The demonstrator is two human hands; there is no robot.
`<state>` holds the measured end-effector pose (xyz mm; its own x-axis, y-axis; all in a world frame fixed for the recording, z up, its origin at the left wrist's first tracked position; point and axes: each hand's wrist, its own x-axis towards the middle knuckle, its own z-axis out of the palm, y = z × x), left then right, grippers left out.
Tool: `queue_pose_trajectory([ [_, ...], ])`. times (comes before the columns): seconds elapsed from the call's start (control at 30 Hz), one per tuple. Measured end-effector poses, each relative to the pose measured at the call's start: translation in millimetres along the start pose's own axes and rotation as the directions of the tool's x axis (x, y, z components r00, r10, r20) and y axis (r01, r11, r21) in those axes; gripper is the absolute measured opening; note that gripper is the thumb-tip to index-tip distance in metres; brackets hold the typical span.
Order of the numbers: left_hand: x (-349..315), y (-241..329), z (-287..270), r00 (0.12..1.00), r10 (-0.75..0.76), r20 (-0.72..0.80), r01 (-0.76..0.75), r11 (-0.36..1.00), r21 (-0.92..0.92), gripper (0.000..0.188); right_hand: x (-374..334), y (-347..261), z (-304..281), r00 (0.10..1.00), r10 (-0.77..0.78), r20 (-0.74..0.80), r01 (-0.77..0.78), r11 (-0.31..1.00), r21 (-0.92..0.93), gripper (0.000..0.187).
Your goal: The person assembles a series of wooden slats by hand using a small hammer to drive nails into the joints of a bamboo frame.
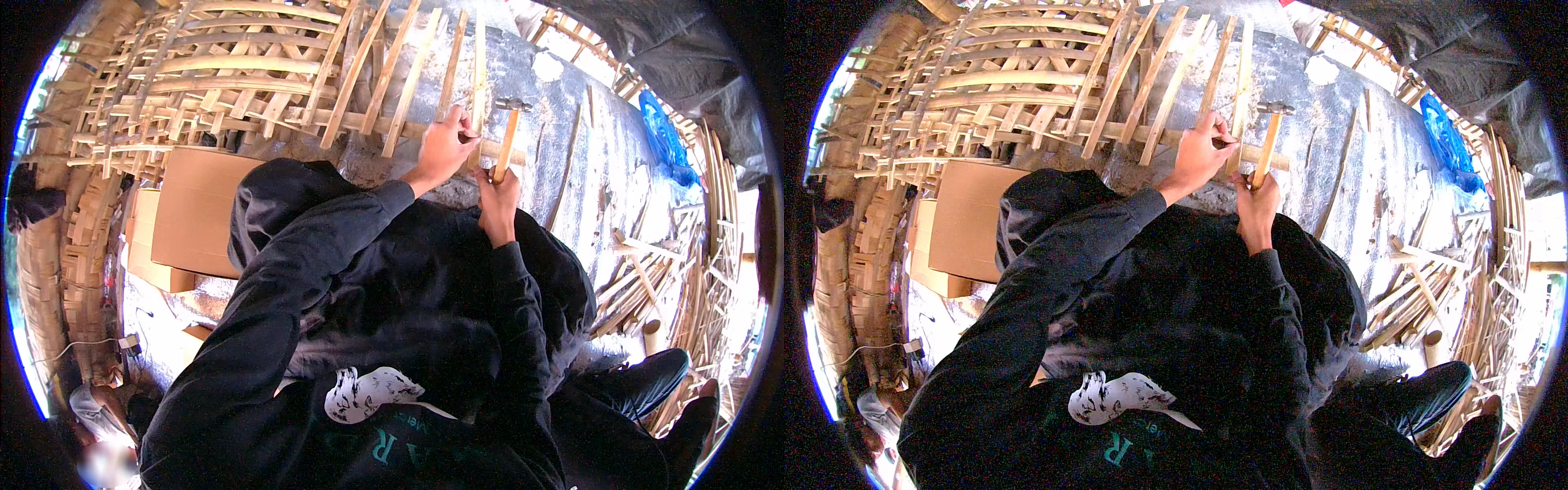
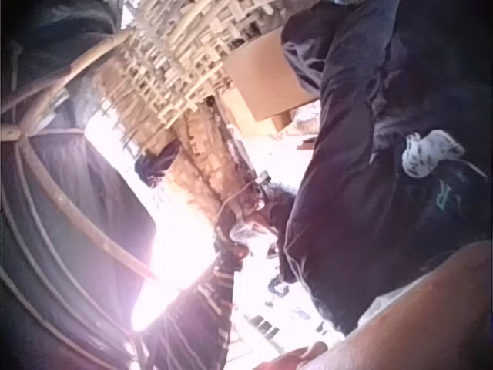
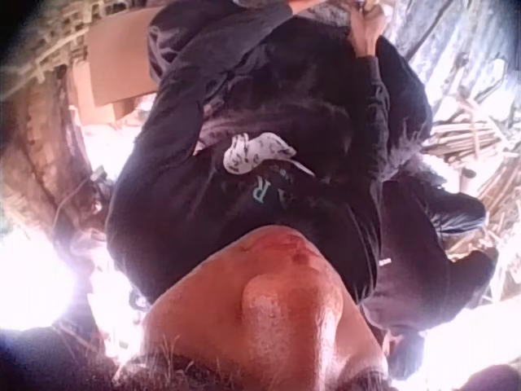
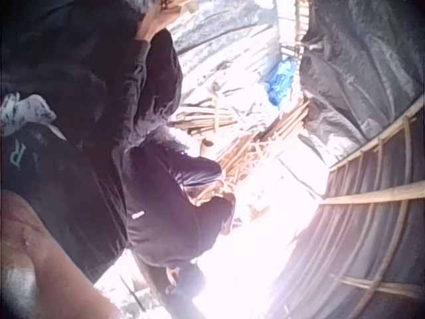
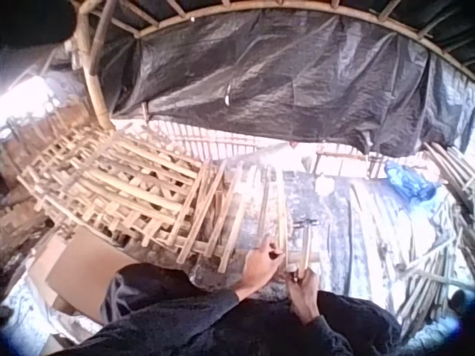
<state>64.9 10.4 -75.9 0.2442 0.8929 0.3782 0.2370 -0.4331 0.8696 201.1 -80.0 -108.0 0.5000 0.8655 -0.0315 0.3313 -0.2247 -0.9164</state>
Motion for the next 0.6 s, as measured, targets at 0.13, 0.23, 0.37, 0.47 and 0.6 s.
queue_pose_trajectory([
  [0.13,-2,1,1,1.0,-0.007,-0.005,0.007,0.997,0.071,0.034,-1,-2,1,1.0,-0.006,-0.009,0.006,1.0,0.003,0.038],
  [0.23,-2,0,2,1.0,-0.002,-0.005,0.002,0.997,0.083,0.035,0,2,4,0.994,-0.098,-0.043,0.096,0.995,-0.035,0.035],
  [0.37,-5,-4,6,0.998,0.056,-0.018,-0.053,0.987,0.149,0.036,-1,5,2,0.992,-0.118,-0.04,0.117,0.993,-0.018,0.036],
  [0.47,-4,-9,4,0.996,0.084,0.0,-0.084,0.987,0.138,0.038,-2,-1,-1,1.0,-0.024,-0.019,0.024,1.0,-0.008,0.035],
  [0.6,-6,-5,1,0.997,0.067,0.027,-0.07,0.985,0.16,0.036,-5,-17,-24,0.998,0.013,-0.066,-0.007,0.996,0.091,0.035],
])
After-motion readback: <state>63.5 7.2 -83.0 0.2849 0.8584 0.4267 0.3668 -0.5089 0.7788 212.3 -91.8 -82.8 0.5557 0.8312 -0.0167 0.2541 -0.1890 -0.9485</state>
